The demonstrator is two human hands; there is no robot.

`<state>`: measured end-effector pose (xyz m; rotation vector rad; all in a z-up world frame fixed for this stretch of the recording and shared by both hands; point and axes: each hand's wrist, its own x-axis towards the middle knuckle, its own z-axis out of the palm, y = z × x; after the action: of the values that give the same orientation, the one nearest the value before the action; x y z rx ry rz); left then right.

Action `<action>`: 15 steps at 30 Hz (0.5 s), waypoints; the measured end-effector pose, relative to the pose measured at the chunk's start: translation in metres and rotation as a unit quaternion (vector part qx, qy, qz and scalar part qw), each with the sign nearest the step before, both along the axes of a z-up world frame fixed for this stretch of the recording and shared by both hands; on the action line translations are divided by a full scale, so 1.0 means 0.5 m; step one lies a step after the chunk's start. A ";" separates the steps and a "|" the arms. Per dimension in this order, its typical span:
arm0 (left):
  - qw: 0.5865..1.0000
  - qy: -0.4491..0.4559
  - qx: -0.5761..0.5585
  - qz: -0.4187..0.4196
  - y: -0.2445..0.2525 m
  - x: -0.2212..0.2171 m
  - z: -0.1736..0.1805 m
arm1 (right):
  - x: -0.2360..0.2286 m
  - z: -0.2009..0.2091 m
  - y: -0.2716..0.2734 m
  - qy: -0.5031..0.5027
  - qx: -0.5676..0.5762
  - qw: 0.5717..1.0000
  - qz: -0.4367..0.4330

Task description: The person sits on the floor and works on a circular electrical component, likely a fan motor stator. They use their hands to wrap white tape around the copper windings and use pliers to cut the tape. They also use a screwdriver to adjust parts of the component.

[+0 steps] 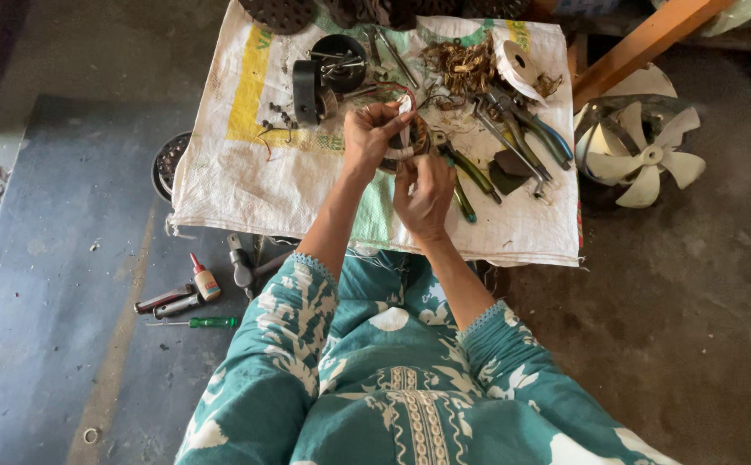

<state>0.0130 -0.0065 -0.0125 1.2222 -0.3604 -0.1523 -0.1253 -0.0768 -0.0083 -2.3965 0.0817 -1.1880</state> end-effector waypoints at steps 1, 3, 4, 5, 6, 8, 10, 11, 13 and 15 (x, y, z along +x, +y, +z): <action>1.000 0.013 0.011 0.008 -0.004 0.003 0.000 | 0.005 -0.003 -0.010 -0.016 0.024 1.000 0.007; 0.999 0.034 0.013 0.019 -0.009 0.006 0.001 | 0.025 -0.002 -0.032 -0.048 0.073 0.996 0.022; 0.999 0.043 0.004 0.023 -0.012 0.006 0.001 | 0.035 0.003 -0.044 -0.056 0.057 0.996 0.026; 0.998 0.052 -0.004 0.026 -0.013 0.005 -0.001 | 0.045 0.010 -0.060 -0.063 0.042 0.997 0.029; 0.998 0.065 -0.013 0.020 -0.011 0.007 -0.002 | 0.056 0.017 -0.075 -0.070 0.026 0.997 0.033; 0.995 0.090 -0.031 0.007 -0.003 0.017 0.000 | 0.081 0.036 -0.103 0.043 0.125 0.985 0.113; 0.993 0.087 -0.080 -0.016 0.002 0.024 0.004 | 0.098 0.053 -0.120 0.126 0.180 0.960 0.171; 0.990 0.087 -0.105 -0.029 0.002 0.026 0.006 | 0.100 0.062 -0.129 0.155 0.187 0.952 0.186; 0.993 0.079 -0.084 -0.032 0.004 0.030 0.014 | 0.109 0.080 -0.139 0.202 0.185 0.941 0.201; 0.994 0.078 -0.073 -0.033 0.002 0.026 0.024 | 0.116 0.098 -0.141 0.242 0.168 0.934 0.203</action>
<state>0.0262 -0.0055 -0.0006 1.0469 -0.2710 -0.2725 -0.0674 -0.1472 0.0409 -2.1965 -0.0518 -0.3498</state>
